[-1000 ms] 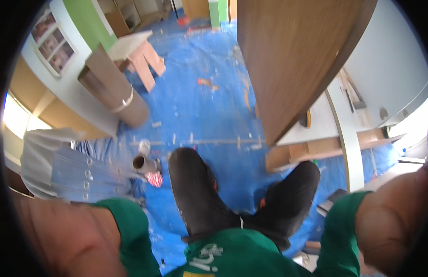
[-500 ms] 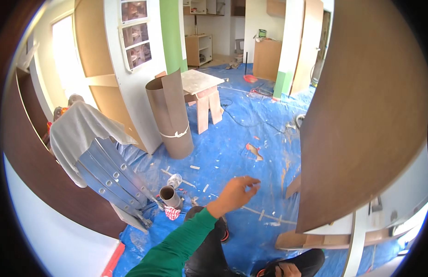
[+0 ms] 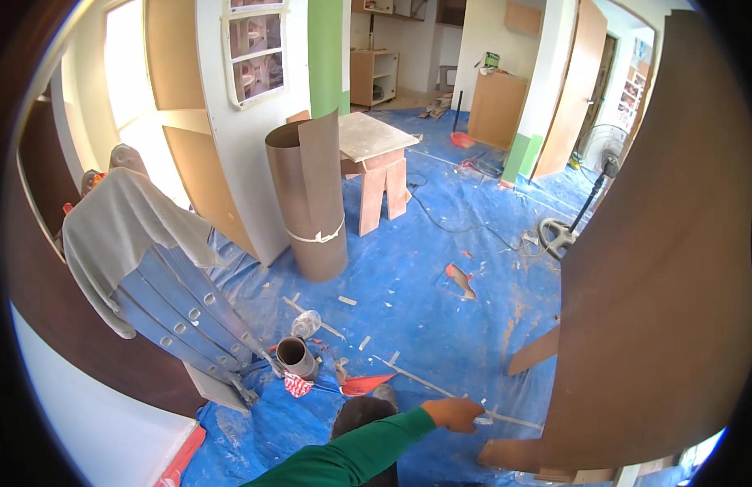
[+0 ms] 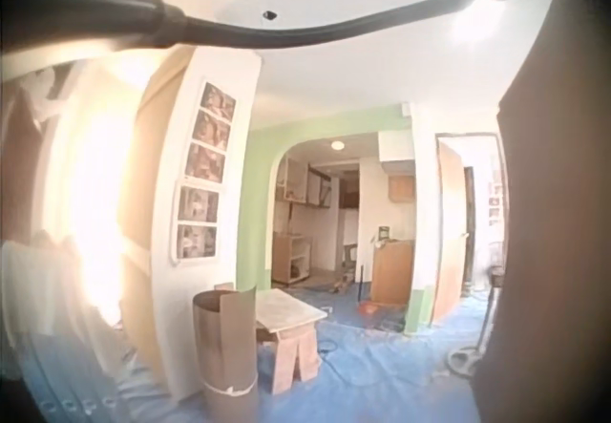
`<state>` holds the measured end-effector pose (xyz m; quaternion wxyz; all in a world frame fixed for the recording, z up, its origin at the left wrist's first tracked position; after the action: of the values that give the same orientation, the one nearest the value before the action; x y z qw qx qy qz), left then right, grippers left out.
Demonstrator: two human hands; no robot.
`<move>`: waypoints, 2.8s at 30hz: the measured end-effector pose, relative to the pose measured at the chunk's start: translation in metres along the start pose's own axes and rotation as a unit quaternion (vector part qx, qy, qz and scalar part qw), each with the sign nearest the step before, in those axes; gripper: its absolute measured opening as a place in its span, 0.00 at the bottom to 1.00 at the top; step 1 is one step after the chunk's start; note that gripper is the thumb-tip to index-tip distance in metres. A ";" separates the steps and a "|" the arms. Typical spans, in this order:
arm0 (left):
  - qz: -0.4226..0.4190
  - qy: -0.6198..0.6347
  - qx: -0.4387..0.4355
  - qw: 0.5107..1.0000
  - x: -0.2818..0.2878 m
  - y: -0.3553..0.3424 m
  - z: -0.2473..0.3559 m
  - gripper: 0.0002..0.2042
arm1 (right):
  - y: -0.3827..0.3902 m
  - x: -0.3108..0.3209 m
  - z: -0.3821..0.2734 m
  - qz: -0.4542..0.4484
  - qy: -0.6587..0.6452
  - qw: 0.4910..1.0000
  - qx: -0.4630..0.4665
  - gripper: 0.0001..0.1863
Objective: The person sits on a blue protective sheet and uses a utility knife to score and cut a long strip of laminate flooring. They repeatedly score the material along a straight line and snap off sections, working on a single piece of flooring throughout the clip.
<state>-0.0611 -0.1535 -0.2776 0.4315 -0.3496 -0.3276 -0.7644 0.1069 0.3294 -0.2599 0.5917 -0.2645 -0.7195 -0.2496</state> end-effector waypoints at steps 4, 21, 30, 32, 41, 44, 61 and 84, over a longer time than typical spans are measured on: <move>0.087 -0.029 0.095 0.991 0.018 -0.011 -0.023 0.24 | -0.069 0.061 -0.046 0.046 -0.074 0.996 -0.011 0.29; 0.091 -0.030 0.064 0.993 0.028 -0.016 -0.019 0.29 | -0.084 0.063 -0.052 0.024 -0.076 0.997 -0.023 0.29; 0.028 -0.064 0.066 0.995 0.002 -0.013 0.003 0.26 | -0.077 0.062 -0.050 0.072 -0.084 0.994 0.001 0.28; -0.005 -0.072 0.071 0.995 -0.004 -0.011 0.012 0.26 | -0.072 0.060 -0.048 0.093 -0.103 0.990 0.012 0.28; -0.020 -0.095 0.045 0.994 -0.028 -0.031 0.011 0.23 | -0.065 0.059 -0.051 0.113 -0.107 0.988 0.004 0.27; 0.008 -0.097 0.035 0.995 -0.037 -0.032 0.005 0.19 | -0.063 0.057 -0.051 0.120 -0.109 0.987 -0.004 0.26; 0.000 -0.098 0.049 0.994 -0.039 -0.035 -0.001 0.16 | -0.071 0.060 -0.054 0.115 -0.112 0.987 -0.004 0.25; -0.055 -0.097 0.055 0.992 -0.023 -0.031 0.020 0.21 | -0.073 0.057 -0.053 0.112 -0.111 0.987 -0.010 0.25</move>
<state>-0.0751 -0.1143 -0.2916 0.3738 -0.3792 -0.4284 -0.7300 0.0862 0.2452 -0.1980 0.5300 -0.3754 -0.7437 -0.1583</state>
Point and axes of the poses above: each hand's wrist, its own y-axis away from the middle knuckle, its own x-axis out of the back of the hand, z = x × y, the point moved 5 cm from there along -y, towards the middle knuckle, and after that the axes turned 13 degrees about -y, right-handed, at the moved point
